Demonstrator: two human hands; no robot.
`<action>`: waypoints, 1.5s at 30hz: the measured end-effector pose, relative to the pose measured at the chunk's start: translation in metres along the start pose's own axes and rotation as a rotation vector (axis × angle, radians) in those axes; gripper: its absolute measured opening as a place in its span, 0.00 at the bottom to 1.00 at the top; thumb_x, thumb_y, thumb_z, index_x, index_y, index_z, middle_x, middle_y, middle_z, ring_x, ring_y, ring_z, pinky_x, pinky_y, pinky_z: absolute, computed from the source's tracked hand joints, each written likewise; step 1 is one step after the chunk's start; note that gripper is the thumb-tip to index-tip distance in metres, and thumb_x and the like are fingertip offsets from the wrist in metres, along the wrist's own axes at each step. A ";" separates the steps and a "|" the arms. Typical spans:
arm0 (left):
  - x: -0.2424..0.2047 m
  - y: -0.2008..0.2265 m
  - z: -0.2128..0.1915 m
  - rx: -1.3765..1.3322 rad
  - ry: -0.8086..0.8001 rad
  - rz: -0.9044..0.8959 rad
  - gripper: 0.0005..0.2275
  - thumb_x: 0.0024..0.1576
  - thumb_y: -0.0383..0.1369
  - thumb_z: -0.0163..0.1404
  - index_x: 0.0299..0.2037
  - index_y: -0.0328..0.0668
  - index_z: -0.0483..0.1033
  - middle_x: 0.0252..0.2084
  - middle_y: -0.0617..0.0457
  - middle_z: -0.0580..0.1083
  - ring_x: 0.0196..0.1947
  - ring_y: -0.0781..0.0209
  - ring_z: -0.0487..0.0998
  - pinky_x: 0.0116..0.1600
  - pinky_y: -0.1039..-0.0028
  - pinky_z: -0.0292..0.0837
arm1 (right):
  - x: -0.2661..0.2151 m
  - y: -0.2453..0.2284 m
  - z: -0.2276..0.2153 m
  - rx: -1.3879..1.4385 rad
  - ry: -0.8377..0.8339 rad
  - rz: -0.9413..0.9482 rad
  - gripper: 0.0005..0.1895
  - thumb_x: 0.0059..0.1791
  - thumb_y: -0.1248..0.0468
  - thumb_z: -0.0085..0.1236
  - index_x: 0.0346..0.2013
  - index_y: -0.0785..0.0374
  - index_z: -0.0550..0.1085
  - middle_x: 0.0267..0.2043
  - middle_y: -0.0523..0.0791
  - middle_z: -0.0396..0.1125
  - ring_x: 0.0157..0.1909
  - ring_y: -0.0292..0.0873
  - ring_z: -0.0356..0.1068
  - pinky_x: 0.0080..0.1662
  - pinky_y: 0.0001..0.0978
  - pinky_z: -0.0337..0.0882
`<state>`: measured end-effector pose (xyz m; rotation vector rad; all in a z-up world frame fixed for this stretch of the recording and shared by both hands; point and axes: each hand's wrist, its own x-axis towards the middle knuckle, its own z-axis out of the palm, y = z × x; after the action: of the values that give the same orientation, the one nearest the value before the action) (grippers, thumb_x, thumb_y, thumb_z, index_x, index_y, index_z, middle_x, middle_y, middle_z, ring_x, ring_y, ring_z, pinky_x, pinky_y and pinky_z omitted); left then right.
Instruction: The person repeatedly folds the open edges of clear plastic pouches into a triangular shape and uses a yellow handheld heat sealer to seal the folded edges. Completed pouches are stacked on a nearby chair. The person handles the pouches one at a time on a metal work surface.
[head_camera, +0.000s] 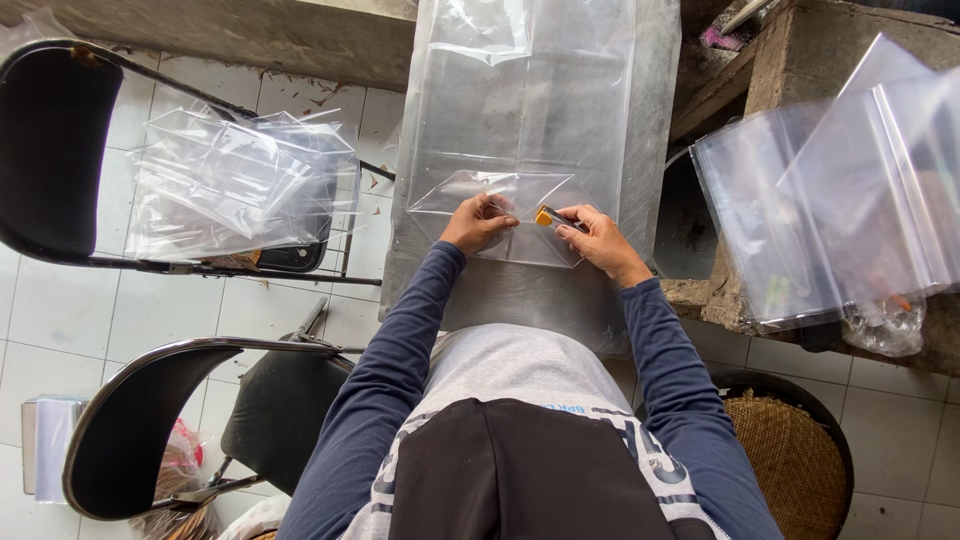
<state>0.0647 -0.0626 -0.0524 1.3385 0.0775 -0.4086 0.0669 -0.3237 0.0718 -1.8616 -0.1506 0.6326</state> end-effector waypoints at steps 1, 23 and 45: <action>0.000 0.001 0.001 -0.007 0.007 -0.015 0.10 0.57 0.25 0.59 0.47 0.38 0.75 0.39 0.49 0.82 0.41 0.64 0.83 0.47 0.76 0.80 | 0.005 -0.002 0.000 -0.011 -0.020 0.030 0.18 0.51 0.62 0.59 0.54 0.66 0.75 0.42 0.41 0.68 0.34 0.32 0.66 0.38 0.23 0.71; -0.008 0.018 0.007 0.148 0.046 -0.032 0.17 0.56 0.28 0.61 0.56 0.40 0.77 0.37 0.53 0.81 0.37 0.68 0.81 0.43 0.78 0.78 | 0.046 0.009 0.017 0.232 -0.113 0.037 0.15 0.47 0.63 0.67 0.46 0.67 0.79 0.31 0.40 0.70 0.28 0.27 0.63 0.31 0.16 0.65; -0.010 0.009 -0.006 0.030 -0.080 0.115 0.23 0.61 0.51 0.48 0.53 0.39 0.76 0.43 0.52 0.78 0.45 0.66 0.79 0.49 0.76 0.78 | 0.047 0.012 0.028 0.331 -0.075 0.127 0.12 0.52 0.65 0.65 0.48 0.68 0.79 0.31 0.45 0.65 0.28 0.36 0.59 0.31 0.25 0.58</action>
<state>0.0596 -0.0524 -0.0426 1.3478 -0.0720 -0.3669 0.0904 -0.2862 0.0378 -1.5373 0.0236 0.7665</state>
